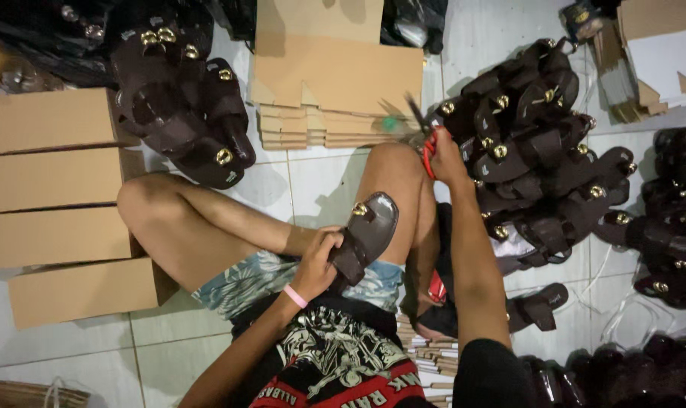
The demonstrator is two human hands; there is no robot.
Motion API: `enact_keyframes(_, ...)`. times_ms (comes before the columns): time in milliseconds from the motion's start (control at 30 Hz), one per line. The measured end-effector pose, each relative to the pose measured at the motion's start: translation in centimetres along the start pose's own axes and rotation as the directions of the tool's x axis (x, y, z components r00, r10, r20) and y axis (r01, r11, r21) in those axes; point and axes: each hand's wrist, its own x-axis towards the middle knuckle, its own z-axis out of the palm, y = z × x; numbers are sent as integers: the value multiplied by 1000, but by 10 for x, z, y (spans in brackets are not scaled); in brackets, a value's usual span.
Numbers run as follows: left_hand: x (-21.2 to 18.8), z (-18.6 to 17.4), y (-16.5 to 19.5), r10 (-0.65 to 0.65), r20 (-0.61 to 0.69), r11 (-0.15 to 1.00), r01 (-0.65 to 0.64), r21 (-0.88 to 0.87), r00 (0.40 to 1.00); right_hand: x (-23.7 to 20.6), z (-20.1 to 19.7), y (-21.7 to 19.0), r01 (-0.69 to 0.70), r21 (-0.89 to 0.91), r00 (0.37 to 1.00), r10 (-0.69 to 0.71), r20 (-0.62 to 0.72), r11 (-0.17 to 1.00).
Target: The person sits on the floor and wipes a brown slide sandal with a black cloth, then uses scissors to trim a loose thread. The person places the slide into a cardboard shoe box, closes the box, and stacks it with other boxes.
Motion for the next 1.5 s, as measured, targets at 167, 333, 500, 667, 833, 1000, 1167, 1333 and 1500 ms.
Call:
enact_keyframes(167,9,0,5,-42,-28,999,42,18,999,-31,1,-14,-130,397,919,261,-296,909)
enact_keyframes(333,30,6,15,87,-67,996,-87,-4,994,-52,25,-2,-156,318,805,307,-507,935)
enact_keyframes(500,46,8,27,45,4,998,-45,-36,999,-58,30,12,-232,282,774,352,-526,931)
enact_keyframes(667,53,-6,43,71,246,996,-81,32,967,-73,24,14,-298,298,799,408,-442,907)
enact_keyframes(833,59,-18,60,56,393,997,-75,32,918,-123,4,11,-61,626,783,427,-453,777)
enact_keyframes(1000,44,-20,59,107,457,922,-260,287,883,-236,-33,-43,-482,362,684,601,-415,798)
enact_keyframes(1167,27,-1,45,180,189,943,-225,247,965,-305,-43,-105,-357,-340,929,291,-230,870)
enact_keyframes(1333,41,22,39,119,136,980,-138,141,984,-298,-44,-120,-327,-456,944,306,-123,828)
enact_keyframes(1500,44,26,45,169,104,973,-183,140,980,-280,-38,-118,-344,-478,939,296,-176,808)
